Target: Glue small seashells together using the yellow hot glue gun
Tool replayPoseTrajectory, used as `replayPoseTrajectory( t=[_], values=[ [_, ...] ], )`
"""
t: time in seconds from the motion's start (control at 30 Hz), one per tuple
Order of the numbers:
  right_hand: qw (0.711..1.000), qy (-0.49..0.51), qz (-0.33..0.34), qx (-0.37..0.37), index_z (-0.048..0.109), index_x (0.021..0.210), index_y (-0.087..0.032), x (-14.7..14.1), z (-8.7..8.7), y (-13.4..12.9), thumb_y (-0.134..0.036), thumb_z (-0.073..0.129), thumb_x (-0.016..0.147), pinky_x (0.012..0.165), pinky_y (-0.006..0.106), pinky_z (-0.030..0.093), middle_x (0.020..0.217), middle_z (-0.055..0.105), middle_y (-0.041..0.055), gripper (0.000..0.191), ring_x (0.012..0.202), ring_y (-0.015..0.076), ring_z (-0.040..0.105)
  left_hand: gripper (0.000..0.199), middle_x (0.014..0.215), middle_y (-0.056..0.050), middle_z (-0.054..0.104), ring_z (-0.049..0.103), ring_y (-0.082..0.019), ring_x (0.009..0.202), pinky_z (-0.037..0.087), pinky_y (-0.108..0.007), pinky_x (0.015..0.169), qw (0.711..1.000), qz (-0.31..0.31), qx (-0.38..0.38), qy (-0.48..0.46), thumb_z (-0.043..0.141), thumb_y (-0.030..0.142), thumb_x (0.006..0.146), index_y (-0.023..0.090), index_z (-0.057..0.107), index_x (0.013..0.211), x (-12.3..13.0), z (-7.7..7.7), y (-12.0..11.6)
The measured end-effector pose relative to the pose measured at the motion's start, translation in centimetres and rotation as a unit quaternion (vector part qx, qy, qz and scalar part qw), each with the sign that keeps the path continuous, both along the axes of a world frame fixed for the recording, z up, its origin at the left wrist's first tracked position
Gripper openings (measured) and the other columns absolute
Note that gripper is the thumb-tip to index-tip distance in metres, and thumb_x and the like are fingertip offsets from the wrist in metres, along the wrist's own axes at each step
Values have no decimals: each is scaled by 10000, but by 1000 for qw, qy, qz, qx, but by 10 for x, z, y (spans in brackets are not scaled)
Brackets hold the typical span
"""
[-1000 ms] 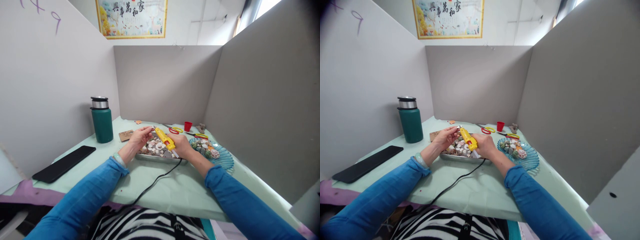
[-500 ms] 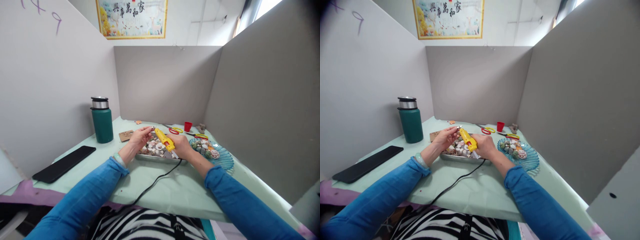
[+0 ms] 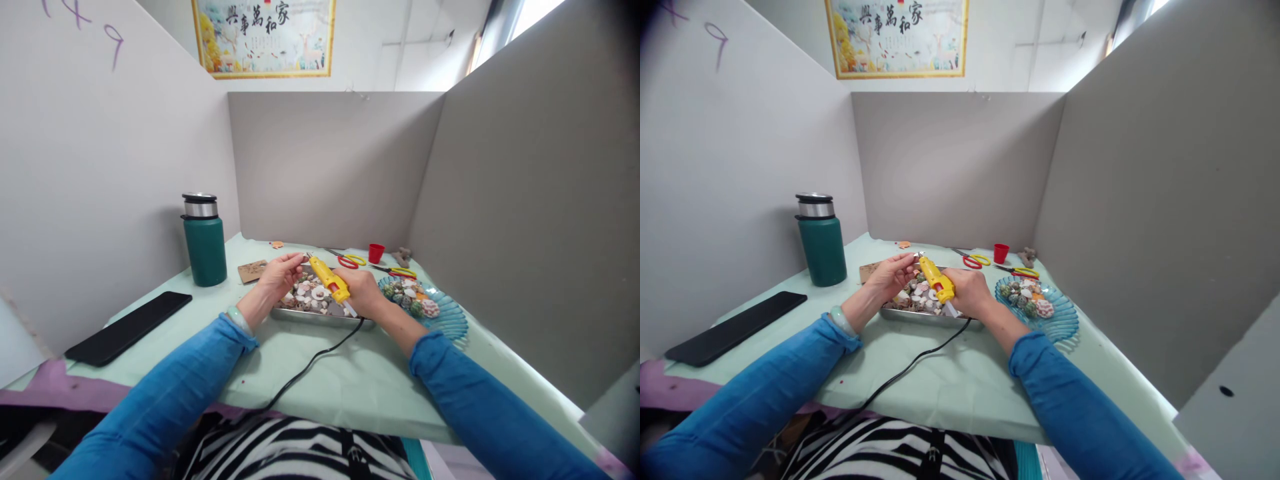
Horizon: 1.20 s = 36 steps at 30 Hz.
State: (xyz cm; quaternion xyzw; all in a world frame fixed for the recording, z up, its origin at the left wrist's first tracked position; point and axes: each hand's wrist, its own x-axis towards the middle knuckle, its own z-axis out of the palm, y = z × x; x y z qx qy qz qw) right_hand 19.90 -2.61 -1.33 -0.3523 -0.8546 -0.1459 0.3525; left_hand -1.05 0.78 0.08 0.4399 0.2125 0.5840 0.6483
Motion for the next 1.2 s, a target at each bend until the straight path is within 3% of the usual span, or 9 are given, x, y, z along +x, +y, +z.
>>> replayPoseTrajectory(
  t=[0.9, 1.07, 1.2],
  values=[
    [1000, -2, -13, 4, 608, 913, -181, 0, -1, 1, -214, 540, 739, 606, 246, 347, 819, 670, 48, 190, 700, 168, 576, 211, 778, -35, 654, 542, -43, 531, 483, -174, 543, 1000, 8, 20, 16, 744, 145, 660, 95, 638, 835, -1, -3, 2],
    [999, -8, -45, 12, 615, 919, -173, 0, -1, 2, -220, 550, 717, 601, 258, 333, 829, 675, 55, 218, 704, 178, 581, 189, 768, -36, 651, 534, -42, 520, 489, -185, 551, 1000, 16, 13, 12, 736, 139, 664, 97, 629, 814, -1, -2, 1],
    [990, -42, -131, -31, 617, 899, -185, 0, 4, 1, -247, 534, 739, 583, 267, 306, 827, 680, 59, 191, 727, 191, 594, 183, 766, -40, 650, 535, -45, 519, 482, -183, 536, 999, 27, 4, 21, 732, 145, 668, 98, 623, 809, -1, -1, 0]
  ],
)
